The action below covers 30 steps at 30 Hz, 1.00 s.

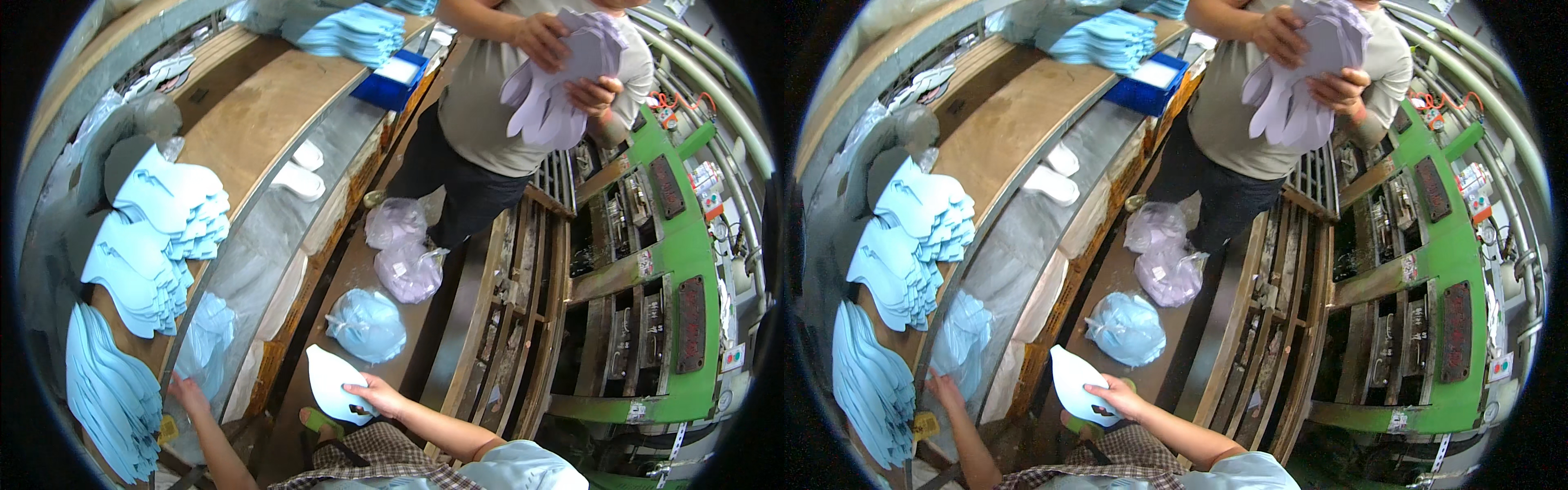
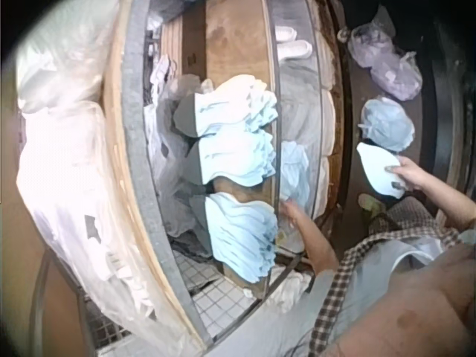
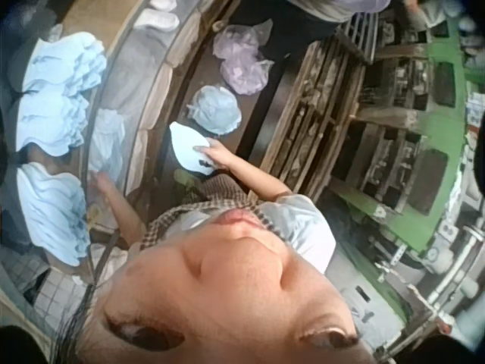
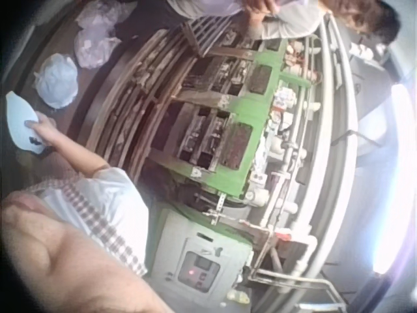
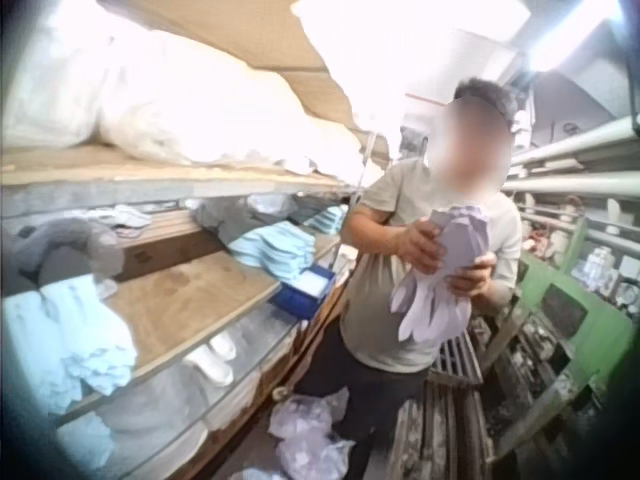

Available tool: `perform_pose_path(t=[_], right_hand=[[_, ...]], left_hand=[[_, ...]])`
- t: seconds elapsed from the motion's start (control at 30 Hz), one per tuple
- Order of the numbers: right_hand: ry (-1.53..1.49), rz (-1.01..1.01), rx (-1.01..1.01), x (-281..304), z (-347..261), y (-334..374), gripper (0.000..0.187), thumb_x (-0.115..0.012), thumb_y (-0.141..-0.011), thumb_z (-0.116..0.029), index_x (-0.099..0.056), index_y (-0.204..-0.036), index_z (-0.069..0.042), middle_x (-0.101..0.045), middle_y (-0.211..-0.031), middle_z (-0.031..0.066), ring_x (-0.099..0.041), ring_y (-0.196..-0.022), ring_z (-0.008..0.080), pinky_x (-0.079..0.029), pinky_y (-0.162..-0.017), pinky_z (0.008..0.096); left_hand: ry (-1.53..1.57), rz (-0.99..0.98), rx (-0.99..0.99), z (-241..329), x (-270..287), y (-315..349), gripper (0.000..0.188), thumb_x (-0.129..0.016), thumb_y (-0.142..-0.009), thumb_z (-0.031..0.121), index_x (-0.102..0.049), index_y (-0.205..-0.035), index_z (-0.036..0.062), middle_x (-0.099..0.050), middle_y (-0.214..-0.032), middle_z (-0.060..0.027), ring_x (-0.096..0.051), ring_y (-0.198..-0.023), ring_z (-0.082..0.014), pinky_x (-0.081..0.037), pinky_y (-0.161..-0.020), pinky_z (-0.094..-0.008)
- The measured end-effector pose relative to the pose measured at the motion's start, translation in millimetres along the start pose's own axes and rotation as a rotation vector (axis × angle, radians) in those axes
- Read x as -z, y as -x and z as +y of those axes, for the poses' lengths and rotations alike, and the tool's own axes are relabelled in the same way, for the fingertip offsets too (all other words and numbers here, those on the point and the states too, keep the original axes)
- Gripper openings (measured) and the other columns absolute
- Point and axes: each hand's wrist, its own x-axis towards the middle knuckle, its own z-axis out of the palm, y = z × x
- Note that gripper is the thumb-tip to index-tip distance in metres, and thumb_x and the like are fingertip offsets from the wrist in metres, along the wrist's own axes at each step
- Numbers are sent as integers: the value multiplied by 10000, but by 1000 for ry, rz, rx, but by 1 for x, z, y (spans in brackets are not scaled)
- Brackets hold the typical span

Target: The person picks up white and light-blue shoe insoles from bins and shelves, stacks them, and places them into plastic bags. They also handle purple insoles and place them into bags. The person works alongside another worker who is also bagging insoles.

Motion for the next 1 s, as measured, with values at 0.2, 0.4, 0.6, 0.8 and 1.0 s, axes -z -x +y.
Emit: perform_pose_path(t=[0.2,0.4,0.6,0.8,1.0], right_hand=[[37,26,-56,-2,10,-22,257,-660,-836,-223,-606,-1010,-41,-642,-856,44,-605,-698,111,-507,-593,266],[-146,32,99,-29,19,-77,182,-625,-844,-128,-582,-982,-18,-627,-827,52,-594,-650,123,-488,-532,250],[-244,-53,170,-88,30,-136,247,-596,-873,-144,-540,-1065,1,-612,-876,68,-577,-669,130,-488,-552,258],[-383,-97,140,-111,26,-164,259,-584,-884,-157,-526,-1087,-6,-607,-909,69,-574,-685,120,-475,-524,229],[-334,-120,166,-122,26,-194,264,-593,-882,-171,-532,-1084,-13,-610,-893,62,-569,-684,102,-466,-514,223]], left_hand=[[-522,6,-134,12,-40,11,226,-599,-873,241,-569,-943,27,-552,-874,-36,-501,-772,-124,-414,-643,-288],[-1180,-346,-198,67,-123,52,462,-609,-864,360,-577,-1140,-8,-602,-1096,-90,-547,-982,-158,-408,-888,-277],[-806,-763,-142,70,-151,30,400,-567,-893,146,-457,-1241,-18,-584,-1129,-62,-544,-1010,-117,-418,-876,-258],[-656,-849,-88,44,-168,21,416,-538,-898,73,-404,-1282,-16,-571,-1148,-81,-545,-1009,-137,-425,-886,-280],[-644,-880,-112,32,-176,6,407,-533,-919,163,-425,-1267,-18,-575,-1118,-54,-522,-989,-115,-399,-887,-255]])
